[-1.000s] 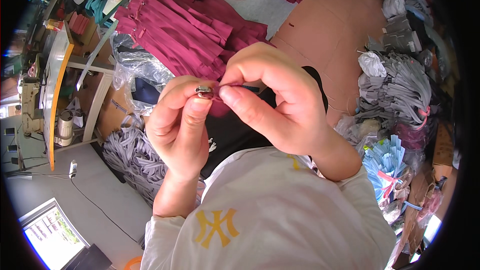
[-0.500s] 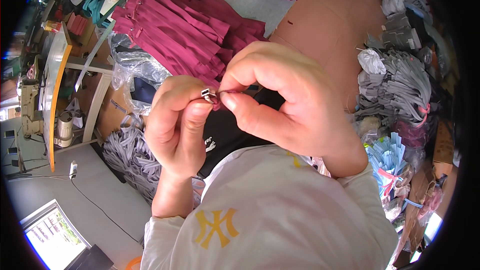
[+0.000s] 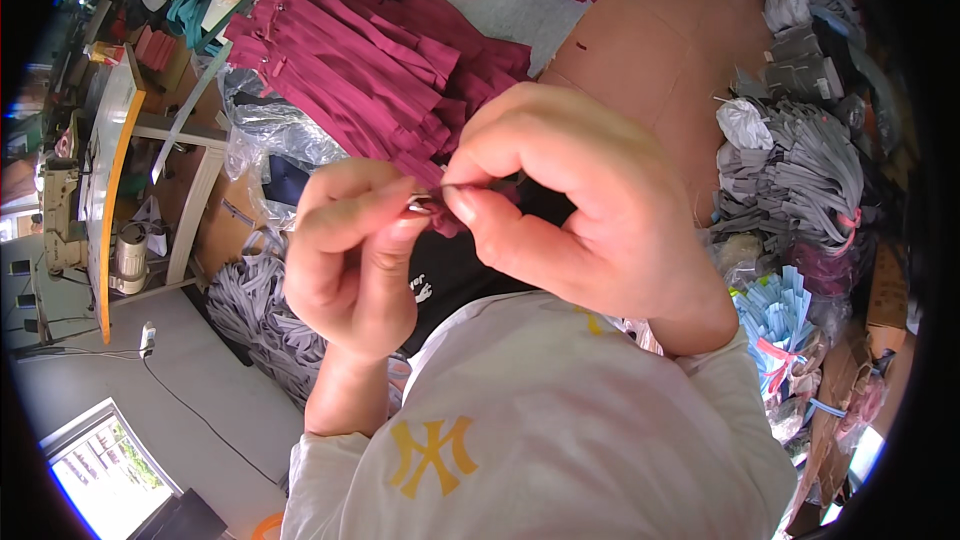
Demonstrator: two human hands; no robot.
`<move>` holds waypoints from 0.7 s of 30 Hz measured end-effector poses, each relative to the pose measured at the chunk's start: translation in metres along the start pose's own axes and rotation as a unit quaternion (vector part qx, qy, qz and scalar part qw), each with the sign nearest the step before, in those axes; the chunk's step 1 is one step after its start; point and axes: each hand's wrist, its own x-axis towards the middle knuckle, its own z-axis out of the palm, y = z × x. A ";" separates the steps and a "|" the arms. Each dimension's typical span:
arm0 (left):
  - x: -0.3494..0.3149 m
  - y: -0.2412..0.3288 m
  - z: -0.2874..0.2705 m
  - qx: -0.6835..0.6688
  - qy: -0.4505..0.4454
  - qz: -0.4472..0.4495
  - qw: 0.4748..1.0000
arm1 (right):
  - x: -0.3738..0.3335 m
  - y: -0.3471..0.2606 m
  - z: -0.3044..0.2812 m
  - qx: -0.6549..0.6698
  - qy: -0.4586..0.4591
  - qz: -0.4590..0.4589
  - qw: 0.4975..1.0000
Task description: Installing metal sliders onto zipper tapes.
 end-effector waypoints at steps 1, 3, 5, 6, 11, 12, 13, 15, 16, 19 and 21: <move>-0.001 -0.002 0.001 0.000 0.000 0.000 1.000 | 0.000 -0.001 0.001 0.018 0.010 0.013 1.000; -0.003 -0.005 0.004 -0.158 0.068 -0.053 0.984 | -0.002 0.002 0.006 0.063 0.036 0.016 0.997; -0.004 -0.004 0.005 -0.170 0.067 -0.067 0.981 | -0.004 0.005 0.010 0.107 0.063 0.019 0.992; -0.004 -0.003 0.005 -0.188 0.070 -0.075 0.977 | -0.006 0.005 0.013 0.120 0.079 0.025 0.989; -0.004 -0.005 0.006 -0.208 0.071 -0.084 0.972 | -0.006 0.006 0.012 0.146 0.076 0.038 0.986; -0.005 -0.004 0.005 -0.207 0.062 -0.081 0.973 | -0.005 0.005 0.010 0.129 0.052 0.029 0.990; -0.005 -0.003 0.004 -0.206 0.053 -0.078 0.974 | -0.004 0.004 0.008 0.111 0.029 0.021 0.993; -0.007 -0.005 0.002 -0.190 0.052 -0.081 0.977 | -0.002 0.002 0.005 0.094 0.018 0.015 0.995; -0.008 -0.005 0.002 -0.175 0.052 -0.082 0.980 | -0.002 0.001 0.005 0.082 0.007 0.022 0.996; -0.003 0.002 0.004 -0.216 0.025 -0.103 0.971 | -0.002 0.001 0.004 0.061 -0.005 0.029 0.998; -0.003 0.001 0.004 -0.203 0.026 -0.101 0.974 | -0.002 0.001 0.003 0.051 -0.007 0.031 0.998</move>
